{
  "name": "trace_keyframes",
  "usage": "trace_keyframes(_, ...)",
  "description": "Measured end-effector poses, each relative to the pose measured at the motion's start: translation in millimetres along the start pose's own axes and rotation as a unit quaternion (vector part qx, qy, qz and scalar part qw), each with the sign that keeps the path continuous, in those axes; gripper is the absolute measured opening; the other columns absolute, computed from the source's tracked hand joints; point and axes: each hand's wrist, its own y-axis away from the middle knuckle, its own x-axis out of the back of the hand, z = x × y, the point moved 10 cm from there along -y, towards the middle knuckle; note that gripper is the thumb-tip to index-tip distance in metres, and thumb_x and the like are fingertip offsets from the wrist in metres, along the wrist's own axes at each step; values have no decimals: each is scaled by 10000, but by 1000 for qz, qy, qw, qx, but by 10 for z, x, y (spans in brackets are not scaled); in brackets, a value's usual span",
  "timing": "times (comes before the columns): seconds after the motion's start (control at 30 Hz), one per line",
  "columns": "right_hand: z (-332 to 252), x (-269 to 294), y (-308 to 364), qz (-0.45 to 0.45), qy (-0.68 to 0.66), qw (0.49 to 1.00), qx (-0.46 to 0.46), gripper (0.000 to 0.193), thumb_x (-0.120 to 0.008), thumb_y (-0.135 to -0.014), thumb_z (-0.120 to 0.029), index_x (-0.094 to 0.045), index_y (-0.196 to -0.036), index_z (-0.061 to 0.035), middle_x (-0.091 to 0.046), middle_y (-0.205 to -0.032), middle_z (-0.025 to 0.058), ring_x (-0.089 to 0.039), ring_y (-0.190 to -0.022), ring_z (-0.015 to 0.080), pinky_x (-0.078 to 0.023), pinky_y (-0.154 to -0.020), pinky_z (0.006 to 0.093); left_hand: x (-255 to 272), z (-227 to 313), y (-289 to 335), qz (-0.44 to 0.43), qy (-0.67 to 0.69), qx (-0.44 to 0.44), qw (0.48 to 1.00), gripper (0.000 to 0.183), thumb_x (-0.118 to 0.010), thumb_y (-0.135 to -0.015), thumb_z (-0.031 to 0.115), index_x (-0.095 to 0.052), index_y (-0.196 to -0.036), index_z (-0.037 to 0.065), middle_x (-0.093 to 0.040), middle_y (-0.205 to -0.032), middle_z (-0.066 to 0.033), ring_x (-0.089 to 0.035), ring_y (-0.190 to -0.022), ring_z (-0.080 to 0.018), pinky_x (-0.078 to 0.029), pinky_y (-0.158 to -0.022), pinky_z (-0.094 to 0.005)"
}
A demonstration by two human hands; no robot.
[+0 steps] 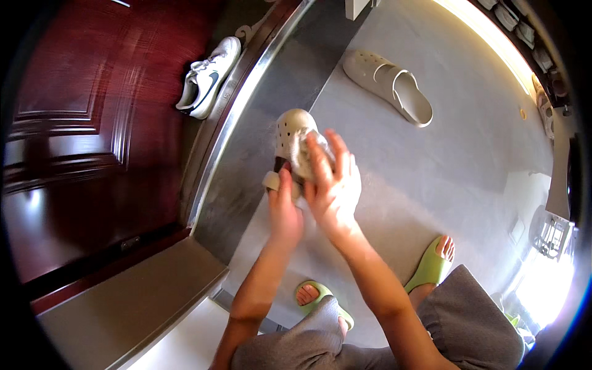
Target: The person cleans a pair of clogs using a cloth, then places them into a shoe cabinet and wipes a section of the floor.
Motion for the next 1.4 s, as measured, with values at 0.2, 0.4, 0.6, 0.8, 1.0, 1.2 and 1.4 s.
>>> trace_keyframes(0.2,-456,-150,594,-45,49,996,59,607,-672,-701,-143,-604,-1301,-195,-595,-1248,38,-579,-860,209,-477,-744,357,106,270,89,-3,53,83,995,611,-385,-1022,529,-417,-1413,60,-529,-1335,-96,-523,-1219,-224,-450,-1002,-392)
trace_keyframes(0.4,-703,171,18,5,65,994,91,607,-656,-719,-117,-598,-1315,-213,-589,-1223,71,-551,-917,264,-445,-743,386,300,332,417,38,-30,19,999,675,-359,-1026,533,-366,-1460,15,-441,-1454,-126,-431,-1337,-252,-341,-1110,-401)
trace_keyframes(0.6,-941,8,634,-23,52,989,133,524,-640,-721,-157,-660,-1224,-302,-594,-1232,27,-546,-916,236,-429,-778,373,346,863,378,65,18,22,997,671,-379,-1009,565,-397,-1424,38,-532,-1324,-122,-542,-1186,-247,-450,-999,-401)
trace_keyframes(0.8,-1199,258,290,49,73,985,145,548,-629,-715,-129,-659,-1231,-312,-587,-1258,30,-546,-913,222,-423,-760,355,290,922,684,48,76,5,996,662,-391,-1016,537,-387,-1427,18,-485,-1392,-136,-483,-1283,-272,-385,-1072,-415)
trace_keyframes(1.0,-1287,240,606,37,27,982,181,513,-609,-754,-162,-652,-1258,-242,-591,-1242,75,-545,-844,255,-448,-735,387,321,1102,686,65,64,16,996,630,-386,-1025,516,-411,-1421,26,-491,-1384,-125,-503,-1254,-256,-403,-1051,-416)
trace_keyframes(1.2,-1310,463,252,59,88,983,149,509,-621,-733,-99,-663,-1219,-243,-599,-1213,30,-559,-893,240,-449,-721,363,382,900,719,23,29,-19,999,638,-394,-1026,507,-385,-1447,27,-510,-1361,-114,-495,-1258,-247,-392,-1060,-410)
trace_keyframes(1.4,-1321,412,573,10,45,986,158,491,-632,-740,-122,-658,-1223,-207,-602,-1199,59,-575,-872,250,-461,-719,350,242,1111,819,43,50,-11,998,603,-418,-1024,493,-445,-1406,28,-524,-1334,-131,-527,-1211,-251,-428,-1021,-413)
